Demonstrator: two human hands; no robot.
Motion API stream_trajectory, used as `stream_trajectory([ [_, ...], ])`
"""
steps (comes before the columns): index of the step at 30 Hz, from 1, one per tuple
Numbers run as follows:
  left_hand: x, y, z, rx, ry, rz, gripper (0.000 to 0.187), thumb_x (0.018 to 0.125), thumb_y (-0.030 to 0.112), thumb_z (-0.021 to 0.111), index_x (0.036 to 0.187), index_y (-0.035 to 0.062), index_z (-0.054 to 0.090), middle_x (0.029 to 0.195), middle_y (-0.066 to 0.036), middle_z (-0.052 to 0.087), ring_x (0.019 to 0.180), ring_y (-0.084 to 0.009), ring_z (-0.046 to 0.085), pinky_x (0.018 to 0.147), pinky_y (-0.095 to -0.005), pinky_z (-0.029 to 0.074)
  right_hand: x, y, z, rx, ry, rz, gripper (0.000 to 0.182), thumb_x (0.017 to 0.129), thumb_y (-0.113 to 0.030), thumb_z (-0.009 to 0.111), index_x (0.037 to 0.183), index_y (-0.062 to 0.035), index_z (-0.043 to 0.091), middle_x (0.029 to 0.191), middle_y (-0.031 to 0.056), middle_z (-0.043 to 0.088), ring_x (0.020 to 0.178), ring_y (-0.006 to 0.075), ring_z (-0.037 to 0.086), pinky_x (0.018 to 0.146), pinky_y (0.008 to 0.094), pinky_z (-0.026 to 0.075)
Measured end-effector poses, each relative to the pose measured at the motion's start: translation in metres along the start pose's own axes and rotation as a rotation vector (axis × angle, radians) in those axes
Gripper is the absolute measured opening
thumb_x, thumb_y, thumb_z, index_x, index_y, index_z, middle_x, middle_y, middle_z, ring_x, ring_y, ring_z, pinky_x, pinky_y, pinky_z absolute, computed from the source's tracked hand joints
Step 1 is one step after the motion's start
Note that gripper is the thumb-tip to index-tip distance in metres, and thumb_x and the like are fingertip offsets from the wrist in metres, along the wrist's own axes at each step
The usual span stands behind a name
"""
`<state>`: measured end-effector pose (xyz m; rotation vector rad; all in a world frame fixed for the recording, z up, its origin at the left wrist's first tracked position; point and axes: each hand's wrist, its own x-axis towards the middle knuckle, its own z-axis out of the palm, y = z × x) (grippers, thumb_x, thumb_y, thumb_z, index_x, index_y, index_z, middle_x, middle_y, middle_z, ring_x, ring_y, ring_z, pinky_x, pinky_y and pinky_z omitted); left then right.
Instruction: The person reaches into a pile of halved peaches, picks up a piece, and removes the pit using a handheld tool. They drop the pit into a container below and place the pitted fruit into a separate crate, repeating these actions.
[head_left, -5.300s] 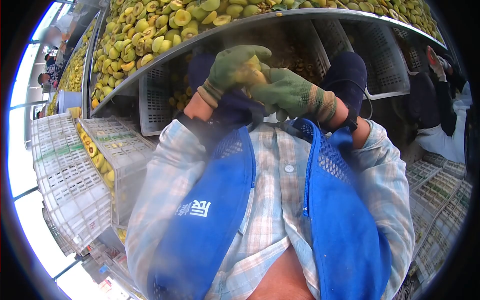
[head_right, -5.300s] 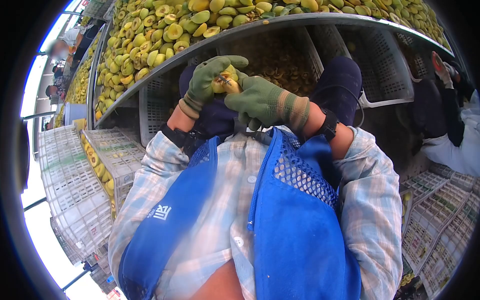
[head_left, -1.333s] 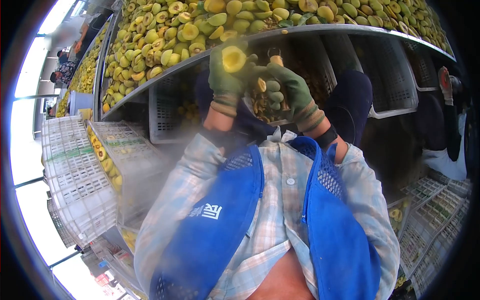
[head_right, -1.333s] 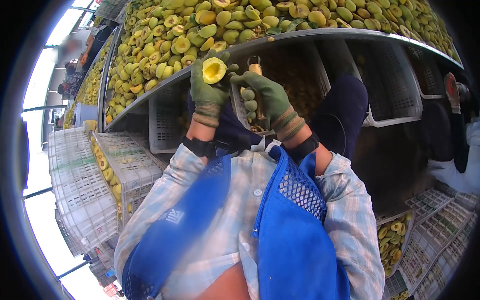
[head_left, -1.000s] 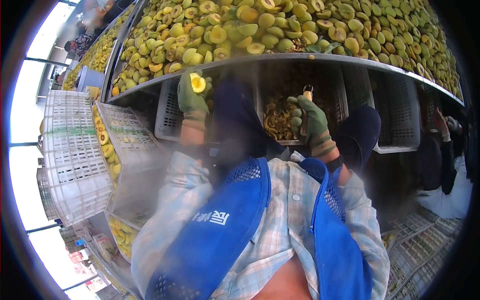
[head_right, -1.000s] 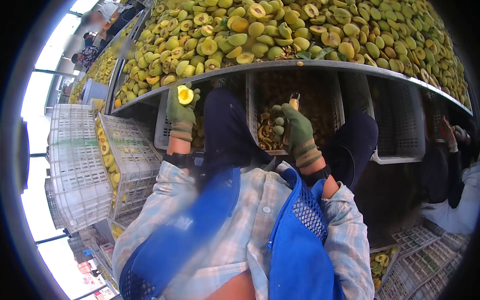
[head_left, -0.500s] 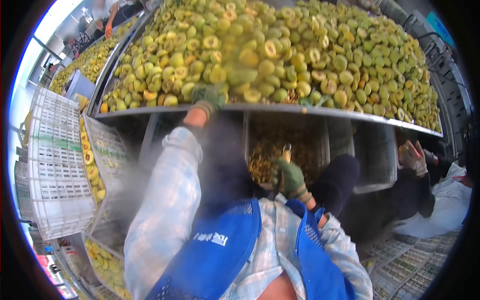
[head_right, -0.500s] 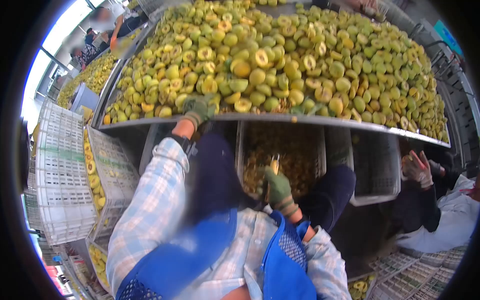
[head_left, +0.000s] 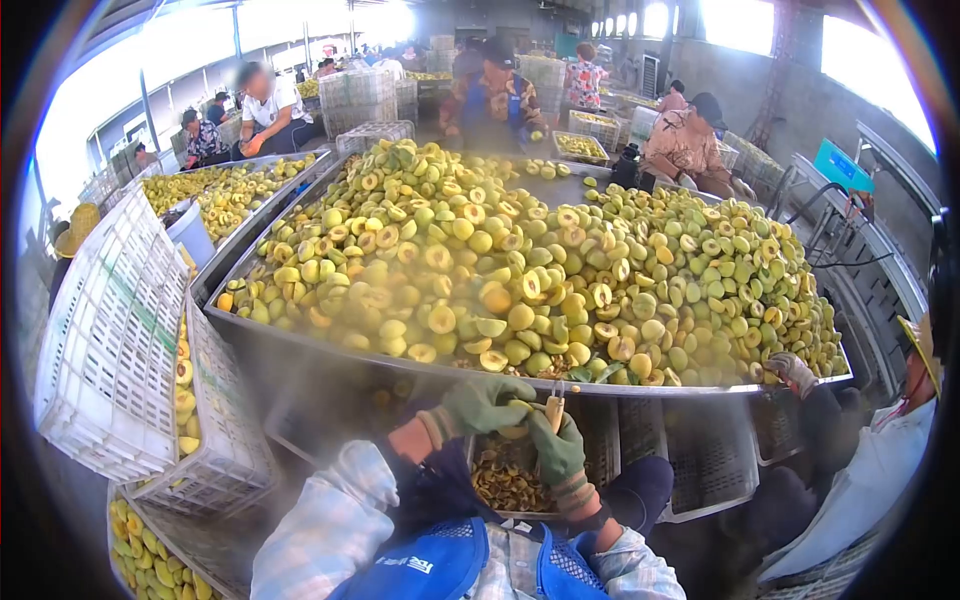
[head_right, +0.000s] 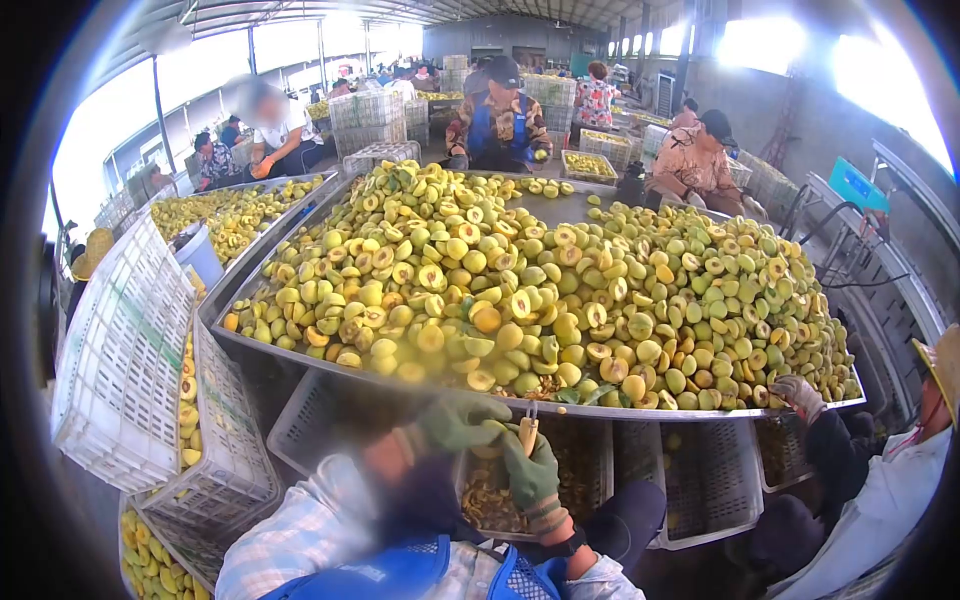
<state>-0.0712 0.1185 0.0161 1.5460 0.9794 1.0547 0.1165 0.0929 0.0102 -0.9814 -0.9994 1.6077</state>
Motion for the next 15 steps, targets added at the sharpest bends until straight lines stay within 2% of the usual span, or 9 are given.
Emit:
stream_trajectory([
  [3, -0.014, 0.002, 0.032, -0.276, 0.161, 0.041, 0.035, 0.1, 0.017, 0.054, 0.128, -0.0035, 0.057, 0.124, -0.01, 0.063, 0.112, -0.0155, 0.059, 0.1, -0.0317, 0.045, -0.011, -0.013, 0.0, 0.063, -0.122, 0.112, 0.027, 0.099, -0.025, 0.056, 0.112, -0.0021, 0.061, 0.091, 0.0036, 0.066, 0.069, 0.008, 0.061, 0.056, 0.0231, 0.051],
  [5, -0.024, 0.005, 0.055, -0.328, 0.301, 0.139, 0.039, 0.104, 0.023, 0.045, 0.131, -0.0035, 0.055, 0.129, -0.012, 0.059, 0.12, -0.0152, 0.053, 0.106, -0.0305, 0.039, -0.017, -0.013, 0.007, 0.203, -0.166, 0.044, 0.028, 0.1, -0.026, 0.055, 0.114, -0.0022, 0.06, 0.092, 0.0032, 0.066, 0.072, 0.008, 0.061, 0.059, 0.0224, 0.051],
  [6, -0.031, 0.022, 0.065, -0.434, 0.31, 0.175, 0.046, 0.105, 0.03, 0.038, 0.134, -0.0035, 0.052, 0.13, -0.012, 0.057, 0.115, -0.0158, 0.055, 0.101, -0.0297, 0.045, -0.024, -0.008, 0.005, 0.272, -0.163, 0.03, 0.029, 0.1, -0.027, 0.055, 0.114, -0.0022, 0.059, 0.092, 0.003, 0.065, 0.073, 0.0081, 0.061, 0.06, 0.022, 0.051],
  [7, -0.037, 0.028, 0.072, -0.591, 0.334, 0.077, 0.05, 0.105, 0.036, 0.037, 0.138, -0.0007, 0.048, 0.129, -0.013, 0.057, 0.11, -0.0178, 0.058, 0.094, -0.0301, 0.05, -0.016, 0.013, -0.006, 0.2, -0.178, -0.029, 0.03, 0.1, -0.027, 0.055, 0.115, -0.0021, 0.059, 0.092, 0.0026, 0.065, 0.073, 0.0083, 0.061, 0.061, 0.0223, 0.051],
  [9, -0.03, 0.001, 0.08, -0.777, 0.382, -0.004, 0.055, 0.102, 0.041, 0.045, 0.145, 0.0077, 0.041, 0.123, -0.016, 0.06, 0.107, -0.0229, 0.061, 0.093, -0.0338, 0.052, -0.021, 0.018, -0.004, 0.216, -0.146, 0.008, 0.029, 0.1, -0.027, 0.055, 0.114, -0.0024, 0.059, 0.092, 0.0018, 0.064, 0.073, 0.0084, 0.061, 0.062, 0.0228, 0.05],
  [10, -0.029, 0.012, 0.084, -0.787, 0.441, 0.041, 0.054, 0.101, 0.04, 0.046, 0.145, 0.0098, 0.041, 0.122, -0.018, 0.061, 0.109, -0.0238, 0.06, 0.094, -0.0355, 0.051, -0.033, -0.001, 0.009, 0.304, -0.096, 0.095, 0.028, 0.1, -0.027, 0.056, 0.113, -0.0027, 0.06, 0.092, 0.0014, 0.064, 0.073, 0.0083, 0.061, 0.062, 0.023, 0.05],
  [13, -0.038, 0.023, 0.077, -0.76, 0.462, 0.049, 0.051, 0.103, 0.035, 0.039, 0.145, 0.0061, 0.042, 0.121, -0.02, 0.062, 0.106, -0.0276, 0.063, 0.097, -0.0392, 0.05, -0.058, -0.021, 0.006, 0.15, -0.176, 0.139, 0.024, 0.099, -0.025, 0.058, 0.108, -0.0035, 0.062, 0.087, 0.0002, 0.065, 0.067, 0.0071, 0.06, 0.057, 0.0217, 0.048],
  [14, -0.039, 0.038, 0.076, -0.975, 0.421, -0.017, 0.05, 0.103, 0.035, 0.037, 0.142, 0.0033, 0.044, 0.12, -0.02, 0.062, 0.105, -0.0275, 0.063, 0.095, -0.0393, 0.051, -0.063, -0.031, 0.006, 0.095, -0.194, 0.189, 0.022, 0.098, -0.024, 0.059, 0.105, -0.0036, 0.062, 0.084, -0.0001, 0.065, 0.064, 0.0066, 0.059, 0.054, 0.0215, 0.047],
  [15, -0.04, 0.046, 0.076, -0.976, 0.406, 0.003, 0.05, 0.103, 0.034, 0.037, 0.14, 0.001, 0.045, 0.12, -0.021, 0.062, 0.104, -0.0283, 0.064, 0.094, -0.0399, 0.052, -0.067, -0.027, 0.01, 0.064, -0.143, 0.107, 0.022, 0.097, -0.027, 0.059, 0.098, -0.0052, 0.056, 0.071, 0.0035, 0.062, 0.048, 0.0077, 0.053, 0.041, 0.0217, 0.042],
])
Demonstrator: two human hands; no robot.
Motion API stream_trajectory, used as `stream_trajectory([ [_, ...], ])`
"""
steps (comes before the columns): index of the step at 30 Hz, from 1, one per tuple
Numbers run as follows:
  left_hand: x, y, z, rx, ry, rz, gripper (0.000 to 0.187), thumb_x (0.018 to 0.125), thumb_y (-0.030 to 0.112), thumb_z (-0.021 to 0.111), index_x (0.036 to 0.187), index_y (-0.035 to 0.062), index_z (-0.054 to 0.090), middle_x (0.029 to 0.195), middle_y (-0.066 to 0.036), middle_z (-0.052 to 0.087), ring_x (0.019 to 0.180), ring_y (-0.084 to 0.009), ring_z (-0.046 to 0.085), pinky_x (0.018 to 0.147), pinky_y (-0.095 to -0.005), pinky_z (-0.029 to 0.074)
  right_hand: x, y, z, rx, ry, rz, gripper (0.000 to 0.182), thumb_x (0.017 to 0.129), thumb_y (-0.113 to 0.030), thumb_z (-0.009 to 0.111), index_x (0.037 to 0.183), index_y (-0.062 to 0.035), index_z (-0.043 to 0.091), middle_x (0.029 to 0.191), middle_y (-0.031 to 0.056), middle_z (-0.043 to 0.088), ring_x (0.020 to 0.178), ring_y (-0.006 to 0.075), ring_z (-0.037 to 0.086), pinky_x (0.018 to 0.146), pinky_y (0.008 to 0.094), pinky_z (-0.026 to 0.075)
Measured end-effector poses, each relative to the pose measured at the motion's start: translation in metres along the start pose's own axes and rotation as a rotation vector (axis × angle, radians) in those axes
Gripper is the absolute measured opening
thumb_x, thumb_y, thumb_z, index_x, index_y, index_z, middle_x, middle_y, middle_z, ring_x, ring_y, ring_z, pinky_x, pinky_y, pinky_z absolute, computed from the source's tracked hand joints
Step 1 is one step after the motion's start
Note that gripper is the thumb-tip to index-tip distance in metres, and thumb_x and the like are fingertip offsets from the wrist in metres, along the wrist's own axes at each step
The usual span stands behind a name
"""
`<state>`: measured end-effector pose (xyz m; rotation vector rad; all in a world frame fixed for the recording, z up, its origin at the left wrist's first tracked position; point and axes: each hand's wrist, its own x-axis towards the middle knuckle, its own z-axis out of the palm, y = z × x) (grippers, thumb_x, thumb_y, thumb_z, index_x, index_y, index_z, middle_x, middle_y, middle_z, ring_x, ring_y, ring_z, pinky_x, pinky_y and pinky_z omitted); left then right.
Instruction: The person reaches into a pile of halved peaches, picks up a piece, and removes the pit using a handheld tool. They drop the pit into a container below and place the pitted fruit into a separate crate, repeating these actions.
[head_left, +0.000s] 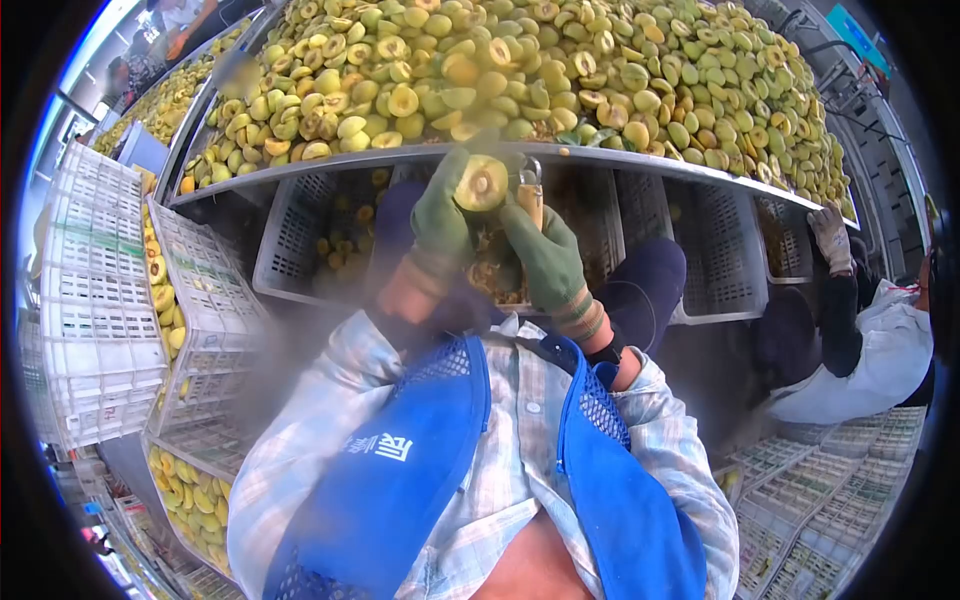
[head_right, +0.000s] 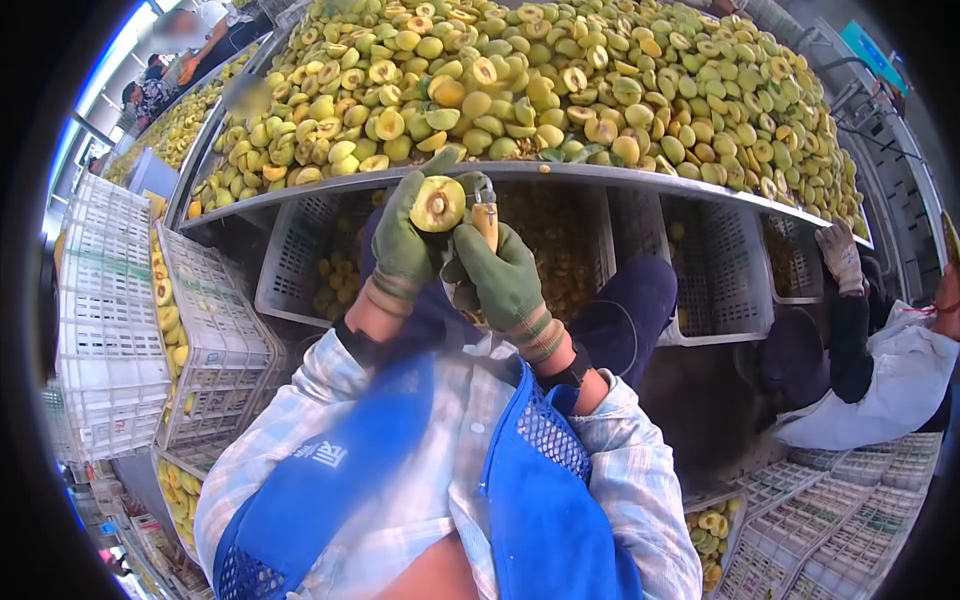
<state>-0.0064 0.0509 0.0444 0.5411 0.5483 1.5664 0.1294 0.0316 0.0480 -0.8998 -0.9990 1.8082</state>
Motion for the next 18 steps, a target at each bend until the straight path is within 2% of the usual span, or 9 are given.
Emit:
stream_trajectory([
  [3, -0.003, -0.002, -0.003, 0.12, -0.066, 0.046, 0.051, 0.104, 0.034, 0.035, 0.138, -0.0035, 0.045, 0.12, -0.022, 0.061, 0.104, -0.0303, 0.064, 0.093, -0.0413, 0.053, -0.011, -0.011, -0.005, -0.117, -0.077, 0.092, 0.025, 0.095, -0.028, 0.061, 0.099, -0.0045, 0.057, 0.071, 0.0036, 0.062, 0.049, 0.0074, 0.054, 0.043, 0.0216, 0.043],
  [7, -0.004, -0.004, -0.001, 0.255, -0.093, 0.05, 0.054, 0.103, 0.036, 0.035, 0.136, -0.0054, 0.046, 0.122, -0.024, 0.06, 0.103, -0.0325, 0.065, 0.092, -0.0423, 0.054, -0.018, -0.018, -0.004, -0.166, -0.055, 0.177, 0.028, 0.093, -0.027, 0.065, 0.103, -0.0022, 0.059, 0.072, 0.0027, 0.062, 0.054, 0.0063, 0.056, 0.045, 0.0221, 0.045],
  [13, -0.006, -0.013, -0.007, 0.481, -0.139, 0.222, 0.055, 0.103, 0.038, 0.037, 0.135, -0.0056, 0.046, 0.122, -0.024, 0.059, 0.1, -0.0318, 0.066, 0.088, -0.0407, 0.055, -0.018, 0.0, -0.007, -0.219, -0.017, 0.042, 0.027, 0.094, -0.023, 0.064, 0.108, -0.0009, 0.059, 0.077, 0.0025, 0.062, 0.06, 0.0056, 0.058, 0.05, 0.0234, 0.047],
  [16, -0.008, -0.011, -0.008, 0.492, -0.15, 0.225, 0.037, 0.094, 0.009, 0.047, 0.128, -0.0047, 0.051, 0.129, -0.016, 0.055, 0.107, -0.0283, 0.062, 0.086, -0.0386, 0.058, -0.019, -0.001, -0.005, -0.238, -0.02, 0.087, 0.029, 0.094, -0.024, 0.063, 0.108, -0.0002, 0.059, 0.076, 0.0013, 0.062, 0.064, 0.0054, 0.059, 0.053, 0.0235, 0.048],
  [18, -0.006, -0.011, -0.01, 0.494, -0.13, 0.19, 0.035, 0.095, 0.01, 0.047, 0.125, -0.0043, 0.054, 0.127, -0.015, 0.056, 0.106, -0.0273, 0.063, 0.085, -0.0378, 0.059, -0.019, 0.001, -0.004, -0.332, 0.012, 0.089, 0.03, 0.093, -0.027, 0.063, 0.106, -0.0005, 0.058, 0.074, 0.0045, 0.063, 0.063, 0.0107, 0.062, 0.055, 0.028, 0.05],
])
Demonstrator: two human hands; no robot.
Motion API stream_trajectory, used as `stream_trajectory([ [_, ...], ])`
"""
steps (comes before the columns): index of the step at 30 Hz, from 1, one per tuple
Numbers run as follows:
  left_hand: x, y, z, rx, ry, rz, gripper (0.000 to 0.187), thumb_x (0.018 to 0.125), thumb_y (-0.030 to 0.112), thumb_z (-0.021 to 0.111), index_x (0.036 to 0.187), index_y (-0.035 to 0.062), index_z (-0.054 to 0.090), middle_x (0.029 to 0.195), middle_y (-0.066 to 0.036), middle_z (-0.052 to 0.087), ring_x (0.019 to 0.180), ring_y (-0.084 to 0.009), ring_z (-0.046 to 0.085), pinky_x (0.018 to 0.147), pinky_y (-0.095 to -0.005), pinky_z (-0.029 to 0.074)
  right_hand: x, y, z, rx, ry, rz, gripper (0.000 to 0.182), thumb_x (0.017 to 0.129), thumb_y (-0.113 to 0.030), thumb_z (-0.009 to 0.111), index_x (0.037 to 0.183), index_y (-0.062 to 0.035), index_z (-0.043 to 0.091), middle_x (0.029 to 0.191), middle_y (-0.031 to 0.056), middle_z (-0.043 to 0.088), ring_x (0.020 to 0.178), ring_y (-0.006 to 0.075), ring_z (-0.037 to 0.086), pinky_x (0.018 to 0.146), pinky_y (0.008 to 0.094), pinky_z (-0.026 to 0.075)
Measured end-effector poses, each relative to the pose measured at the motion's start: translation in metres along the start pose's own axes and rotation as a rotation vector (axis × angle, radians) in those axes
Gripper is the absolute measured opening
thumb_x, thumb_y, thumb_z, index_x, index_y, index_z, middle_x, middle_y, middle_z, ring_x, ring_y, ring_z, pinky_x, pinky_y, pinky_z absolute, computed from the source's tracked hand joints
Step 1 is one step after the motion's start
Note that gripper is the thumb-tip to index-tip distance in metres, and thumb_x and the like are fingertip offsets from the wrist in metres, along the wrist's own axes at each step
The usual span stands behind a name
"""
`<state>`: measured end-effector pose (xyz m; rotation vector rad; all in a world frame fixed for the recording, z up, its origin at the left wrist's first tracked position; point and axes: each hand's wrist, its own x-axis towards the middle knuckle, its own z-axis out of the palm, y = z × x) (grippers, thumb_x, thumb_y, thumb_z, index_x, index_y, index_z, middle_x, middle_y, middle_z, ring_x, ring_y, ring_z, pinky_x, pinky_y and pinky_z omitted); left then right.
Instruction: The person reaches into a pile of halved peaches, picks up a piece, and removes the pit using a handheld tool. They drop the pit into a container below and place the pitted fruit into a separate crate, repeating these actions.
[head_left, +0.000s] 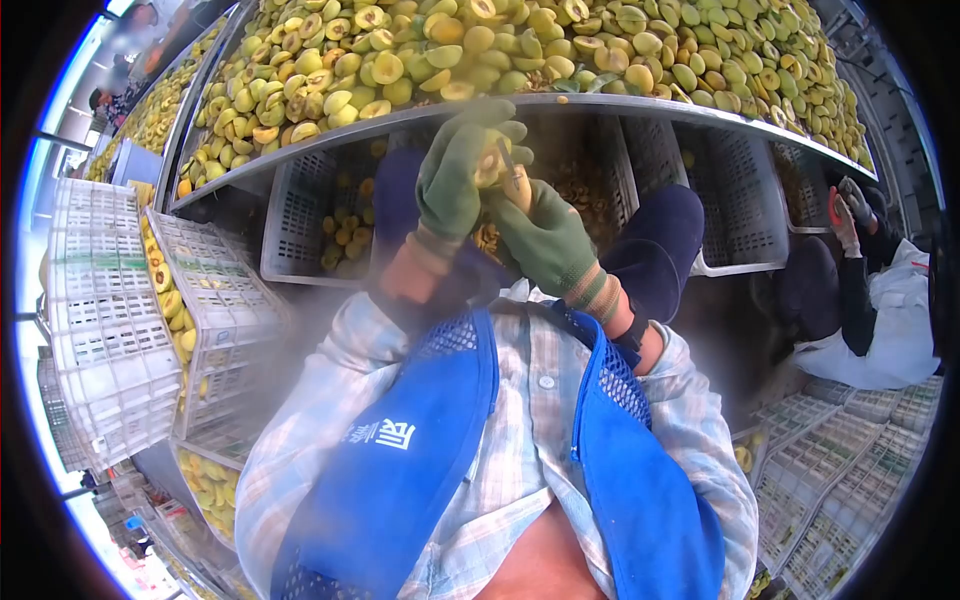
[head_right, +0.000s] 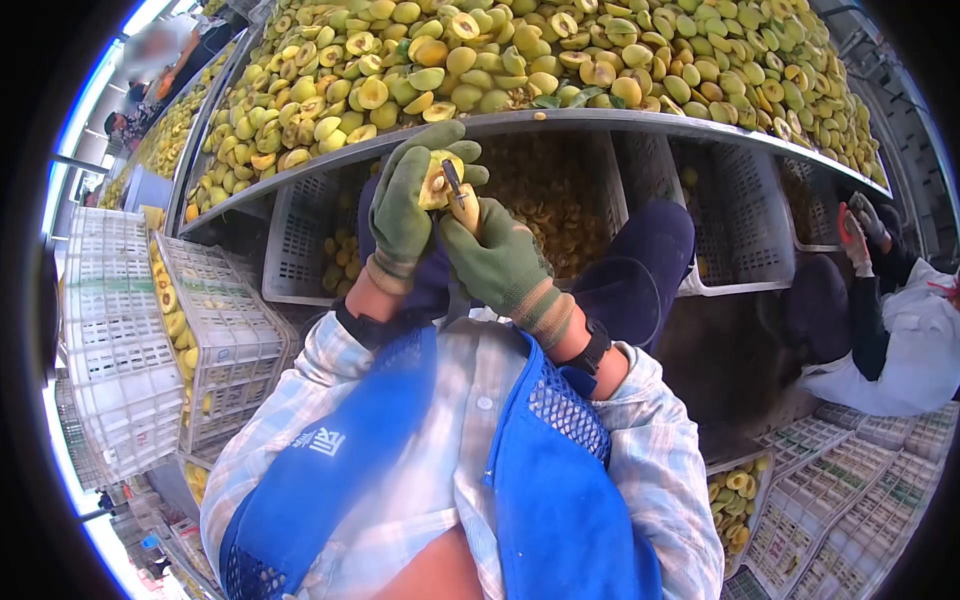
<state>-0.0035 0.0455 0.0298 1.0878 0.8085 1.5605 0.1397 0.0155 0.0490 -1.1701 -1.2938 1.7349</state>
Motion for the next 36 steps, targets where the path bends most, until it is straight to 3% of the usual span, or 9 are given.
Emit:
stream_trajectory([
  [4, 0.0, 0.007, 0.003, -0.009, 0.055, -0.091, 0.032, 0.095, 0.011, 0.046, 0.12, -0.0046, 0.058, 0.123, -0.014, 0.059, 0.102, -0.0261, 0.065, 0.083, -0.0363, 0.059, 0.012, 0.021, -0.008, -0.368, 0.056, -0.198, 0.032, 0.092, -0.032, 0.061, 0.102, -0.0021, 0.058, 0.074, 0.0136, 0.066, 0.065, 0.0247, 0.066, 0.06, 0.0374, 0.051],
  [7, 0.001, 0.003, -0.003, 0.234, -0.002, -0.038, 0.049, 0.099, 0.034, 0.044, 0.124, -0.0061, 0.056, 0.108, -0.023, 0.066, 0.084, -0.0297, 0.069, 0.078, -0.0383, 0.058, 0.013, 0.023, -0.013, -0.518, 0.045, -0.261, 0.032, 0.091, -0.035, 0.059, 0.1, -0.0038, 0.058, 0.078, 0.0204, 0.066, 0.071, 0.0335, 0.067, 0.064, 0.0425, 0.051],
  [10, -0.001, 0.0, -0.005, 0.194, -0.009, -0.04, 0.052, 0.1, 0.037, 0.043, 0.125, -0.0062, 0.054, 0.108, -0.024, 0.065, 0.084, -0.03, 0.069, 0.078, -0.038, 0.058, 0.007, 0.008, -0.011, -0.407, -0.019, -0.021, 0.032, 0.091, -0.033, 0.061, 0.103, -0.0034, 0.058, 0.077, 0.0154, 0.067, 0.072, 0.0259, 0.068, 0.065, 0.0389, 0.052],
  [13, 0.002, 0.003, -0.004, -0.125, 0.047, -0.224, 0.054, 0.101, 0.04, 0.041, 0.128, -0.0058, 0.053, 0.109, -0.024, 0.065, 0.084, -0.0305, 0.069, 0.077, -0.0382, 0.058, 0.008, 0.026, -0.001, -0.147, 0.02, -0.2, 0.033, 0.092, -0.031, 0.062, 0.107, -0.002, 0.058, 0.076, 0.0101, 0.066, 0.069, 0.0181, 0.066, 0.064, 0.0352, 0.052],
  [16, 0.002, 0.008, 0.003, -0.092, 0.1, -0.223, 0.056, 0.102, 0.041, 0.039, 0.129, -0.0056, 0.051, 0.11, -0.024, 0.065, 0.084, -0.0313, 0.069, 0.078, -0.0387, 0.058, 0.006, 0.02, 0.005, -0.087, 0.061, -0.104, 0.034, 0.092, -0.029, 0.063, 0.11, -0.0001, 0.057, 0.077, 0.0069, 0.066, 0.068, 0.0126, 0.064, 0.063, 0.0314, 0.052],
  [19, -0.001, 0.007, 0.002, -0.102, 0.115, -0.196, 0.038, 0.092, 0.024, 0.049, 0.116, -0.0025, 0.061, 0.107, -0.019, 0.065, 0.082, -0.0277, 0.068, 0.074, -0.0358, 0.057, 0.003, 0.011, 0.003, -0.092, 0.038, 0.0, 0.034, 0.092, -0.028, 0.061, 0.108, 0.0011, 0.056, 0.078, 0.0088, 0.066, 0.067, 0.0133, 0.064, 0.061, 0.0307, 0.053],
  [22, -0.004, 0.003, 0.003, 0.056, 0.077, -0.093, 0.051, 0.101, 0.036, 0.039, 0.126, -0.0053, 0.054, 0.11, -0.023, 0.065, 0.083, -0.0303, 0.069, 0.077, -0.0374, 0.058, 0.0, 0.012, 0.003, -0.083, 0.026, 0.018, 0.03, 0.095, -0.027, 0.062, 0.109, -0.0003, 0.057, 0.071, 0.0018, 0.062, 0.053, 0.0078, 0.058, 0.047, 0.0241, 0.046],
  [31, -0.005, 0.013, -0.002, 0.131, -0.006, -0.186, 0.042, 0.1, 0.029, 0.043, 0.121, -0.0043, 0.058, 0.11, -0.02, 0.066, 0.084, -0.026, 0.069, 0.074, -0.0348, 0.058, -0.002, 0.006, -0.004, -0.316, -0.08, 0.025, 0.033, 0.092, -0.028, 0.059, 0.109, 0.0008, 0.056, 0.076, 0.0131, 0.067, 0.065, 0.0212, 0.067, 0.061, 0.0352, 0.053],
  [36, -0.003, 0.006, -0.012, 0.595, -0.232, 0.125, 0.038, 0.102, 0.026, 0.041, 0.119, -0.0026, 0.06, 0.104, -0.016, 0.068, 0.09, -0.0222, 0.069, 0.079, -0.0318, 0.058, -0.003, 0.012, -0.009, -0.398, -0.079, -0.114, 0.036, 0.093, -0.029, 0.059, 0.113, 0.0003, 0.056, 0.084, 0.016, 0.068, 0.075, 0.0264, 0.069, 0.065, 0.038, 0.052],
])
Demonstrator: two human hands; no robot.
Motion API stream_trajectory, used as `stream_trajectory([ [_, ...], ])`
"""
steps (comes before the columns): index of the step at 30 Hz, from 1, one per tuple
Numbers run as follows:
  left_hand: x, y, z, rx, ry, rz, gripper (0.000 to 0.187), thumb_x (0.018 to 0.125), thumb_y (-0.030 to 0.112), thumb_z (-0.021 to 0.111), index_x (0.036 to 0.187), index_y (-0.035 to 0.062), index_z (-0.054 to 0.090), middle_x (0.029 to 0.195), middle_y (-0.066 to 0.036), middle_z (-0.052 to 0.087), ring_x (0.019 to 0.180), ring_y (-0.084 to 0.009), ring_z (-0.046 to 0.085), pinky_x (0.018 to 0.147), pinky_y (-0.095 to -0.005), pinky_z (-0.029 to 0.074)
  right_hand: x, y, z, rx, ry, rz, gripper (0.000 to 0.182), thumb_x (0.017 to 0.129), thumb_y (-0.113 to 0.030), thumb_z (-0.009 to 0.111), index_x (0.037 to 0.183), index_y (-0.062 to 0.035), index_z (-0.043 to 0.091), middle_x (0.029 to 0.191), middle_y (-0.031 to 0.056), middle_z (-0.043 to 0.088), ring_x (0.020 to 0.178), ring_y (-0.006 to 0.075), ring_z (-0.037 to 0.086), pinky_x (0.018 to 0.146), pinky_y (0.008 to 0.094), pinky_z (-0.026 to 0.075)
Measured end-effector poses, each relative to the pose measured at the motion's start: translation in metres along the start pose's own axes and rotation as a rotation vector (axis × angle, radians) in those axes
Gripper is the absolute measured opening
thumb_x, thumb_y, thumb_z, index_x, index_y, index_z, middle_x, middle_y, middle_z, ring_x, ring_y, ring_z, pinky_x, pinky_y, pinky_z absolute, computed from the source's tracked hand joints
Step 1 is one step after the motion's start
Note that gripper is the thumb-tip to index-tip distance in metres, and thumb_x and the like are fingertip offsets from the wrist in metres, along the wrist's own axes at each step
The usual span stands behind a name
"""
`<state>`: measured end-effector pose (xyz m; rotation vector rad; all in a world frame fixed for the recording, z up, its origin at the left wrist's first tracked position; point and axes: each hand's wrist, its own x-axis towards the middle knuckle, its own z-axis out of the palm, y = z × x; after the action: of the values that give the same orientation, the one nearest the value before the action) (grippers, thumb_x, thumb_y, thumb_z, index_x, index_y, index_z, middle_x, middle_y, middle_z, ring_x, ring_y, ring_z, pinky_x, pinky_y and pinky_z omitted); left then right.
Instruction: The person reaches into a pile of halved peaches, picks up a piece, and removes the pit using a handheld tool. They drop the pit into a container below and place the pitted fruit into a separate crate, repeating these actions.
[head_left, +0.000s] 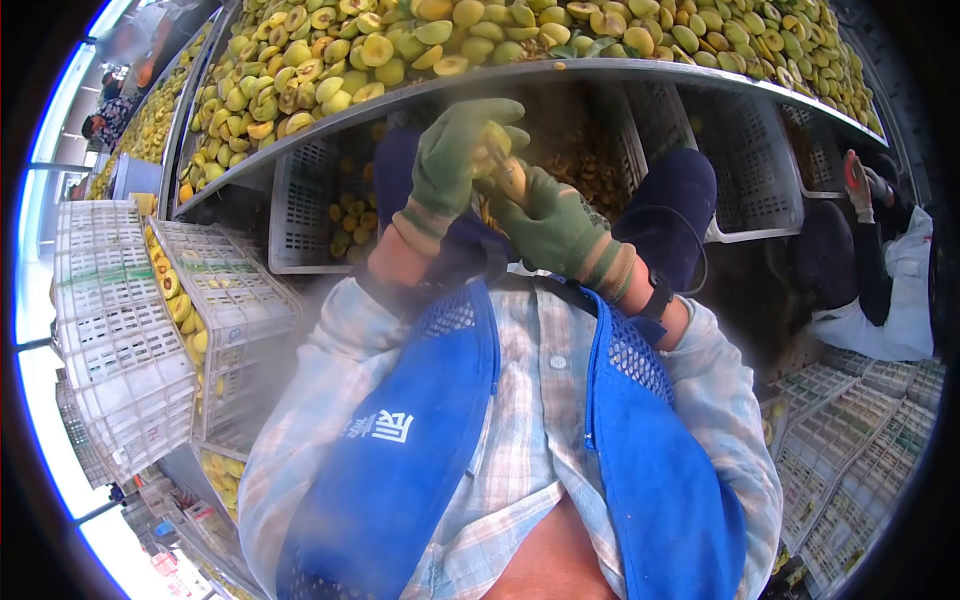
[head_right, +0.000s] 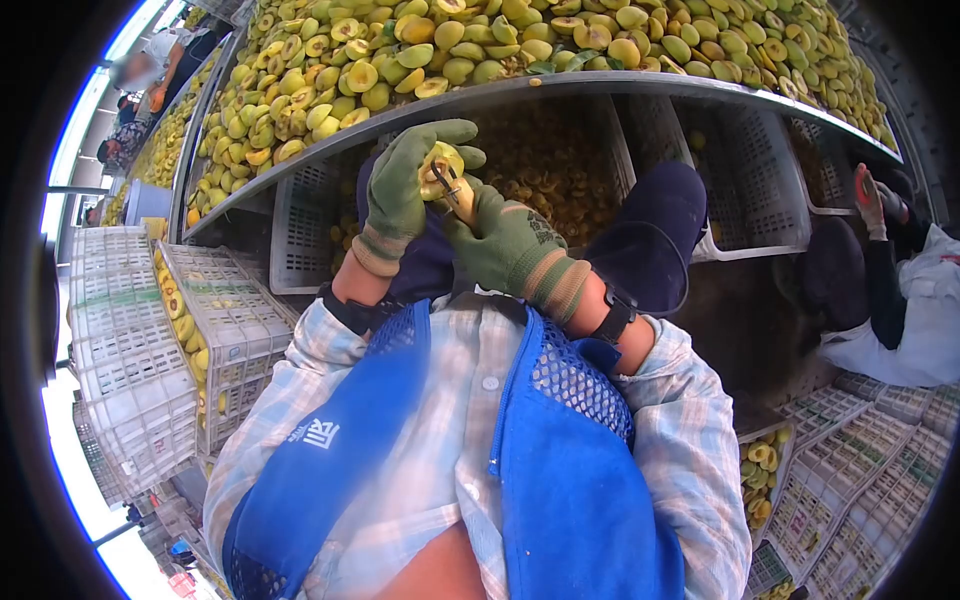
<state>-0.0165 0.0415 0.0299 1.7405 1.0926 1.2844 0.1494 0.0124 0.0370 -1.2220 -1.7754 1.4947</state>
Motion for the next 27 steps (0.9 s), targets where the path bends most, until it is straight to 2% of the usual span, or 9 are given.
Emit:
stream_trajectory([
  [4, 0.002, 0.0, -0.006, 0.055, -0.139, -0.098, 0.041, 0.103, 0.029, 0.038, 0.118, -0.0018, 0.061, 0.1, -0.014, 0.069, 0.091, -0.0202, 0.069, 0.081, -0.0307, 0.057, 0.003, 0.012, -0.004, -0.2, -0.018, -0.037, 0.037, 0.093, -0.029, 0.059, 0.116, 0.0, 0.056, 0.087, 0.0175, 0.068, 0.08, 0.0274, 0.07, 0.069, 0.0388, 0.052],
  [7, 0.002, -0.001, -0.003, -0.053, -0.095, -0.179, 0.042, 0.104, 0.03, 0.036, 0.118, -0.0011, 0.061, 0.101, -0.014, 0.069, 0.09, -0.0201, 0.069, 0.082, -0.0305, 0.057, 0.0, 0.003, -0.007, 0.004, -0.088, 0.044, 0.035, 0.092, -0.029, 0.059, 0.112, 0.0001, 0.056, 0.086, 0.0171, 0.068, 0.08, 0.0275, 0.069, 0.069, 0.0398, 0.052],
  [10, 0.002, -0.001, -0.004, 0.044, -0.119, -0.181, 0.043, 0.104, 0.03, 0.036, 0.117, -0.001, 0.062, 0.101, -0.015, 0.069, 0.088, -0.0206, 0.069, 0.081, -0.0311, 0.057, 0.0, -0.007, -0.013, -0.081, -0.13, 0.169, 0.035, 0.092, -0.029, 0.06, 0.112, 0.0003, 0.057, 0.084, 0.0168, 0.067, 0.075, 0.0258, 0.069, 0.067, 0.039, 0.052],
  [13, 0.003, -0.003, -0.005, 0.035, -0.104, -0.163, 0.039, 0.104, 0.026, 0.036, 0.115, -0.0013, 0.062, 0.104, -0.015, 0.069, 0.087, -0.021, 0.07, 0.08, -0.0308, 0.057, 0.006, 0.005, -0.012, -0.305, -0.077, -0.016, 0.036, 0.092, -0.029, 0.061, 0.113, 0.0003, 0.056, 0.083, 0.0134, 0.067, 0.068, 0.0203, 0.067, 0.06, 0.0351, 0.052],
  [16, 0.003, -0.008, -0.003, 0.293, -0.07, 0.103, 0.035, 0.104, 0.02, 0.036, 0.114, -0.0017, 0.062, 0.108, -0.014, 0.068, 0.087, -0.0214, 0.071, 0.078, -0.0304, 0.058, 0.0, -0.021, -0.019, 0.198, -0.257, 0.276, 0.036, 0.092, -0.028, 0.061, 0.114, 0.0001, 0.055, 0.081, 0.0104, 0.066, 0.062, 0.0155, 0.065, 0.054, 0.0318, 0.052],
  [19, -0.001, -0.014, 0.005, 0.063, 0.035, 0.001, 0.033, 0.104, 0.016, 0.037, 0.112, -0.0021, 0.062, 0.109, -0.013, 0.068, 0.088, -0.021, 0.071, 0.077, -0.0301, 0.059, 0.002, -0.006, -0.007, 0.114, -0.157, 0.159, 0.035, 0.096, -0.035, 0.057, 0.105, -0.001, 0.057, 0.074, 0.0023, 0.063, 0.055, 0.008, 0.059, 0.047, 0.0243, 0.048],
  [22, -0.001, -0.021, -0.002, 0.086, -0.055, 0.003, 0.033, 0.103, 0.017, 0.037, 0.113, -0.0026, 0.062, 0.109, -0.013, 0.068, 0.088, -0.0205, 0.071, 0.078, -0.0305, 0.058, 0.002, -0.018, -0.017, 0.187, -0.271, 0.295, 0.036, 0.095, -0.035, 0.058, 0.107, -0.0012, 0.056, 0.074, 0.0022, 0.062, 0.055, 0.0083, 0.059, 0.047, 0.0242, 0.048],
  [25, 0.001, -0.016, -0.005, -0.25, -0.043, -0.221, 0.034, 0.103, 0.017, 0.037, 0.113, -0.003, 0.062, 0.108, -0.013, 0.069, 0.087, -0.0202, 0.071, 0.08, -0.0305, 0.058, 0.004, -0.019, -0.017, 0.087, -0.269, 0.308, 0.036, 0.093, -0.029, 0.059, 0.111, 0.0023, 0.053, 0.075, 0.0075, 0.064, 0.057, 0.0134, 0.063, 0.05, 0.0297, 0.051],
  [27, 0.005, -0.011, -0.009, -0.071, -0.142, -0.141, 0.035, 0.103, 0.018, 0.037, 0.113, -0.0032, 0.063, 0.107, -0.013, 0.069, 0.088, -0.0203, 0.071, 0.08, -0.0305, 0.057, 0.014, 0.01, -0.013, -0.191, -0.193, 0.011, 0.036, 0.093, -0.029, 0.059, 0.109, 0.0034, 0.053, 0.074, 0.0075, 0.063, 0.056, 0.014, 0.063, 0.049, 0.0298, 0.051],
])
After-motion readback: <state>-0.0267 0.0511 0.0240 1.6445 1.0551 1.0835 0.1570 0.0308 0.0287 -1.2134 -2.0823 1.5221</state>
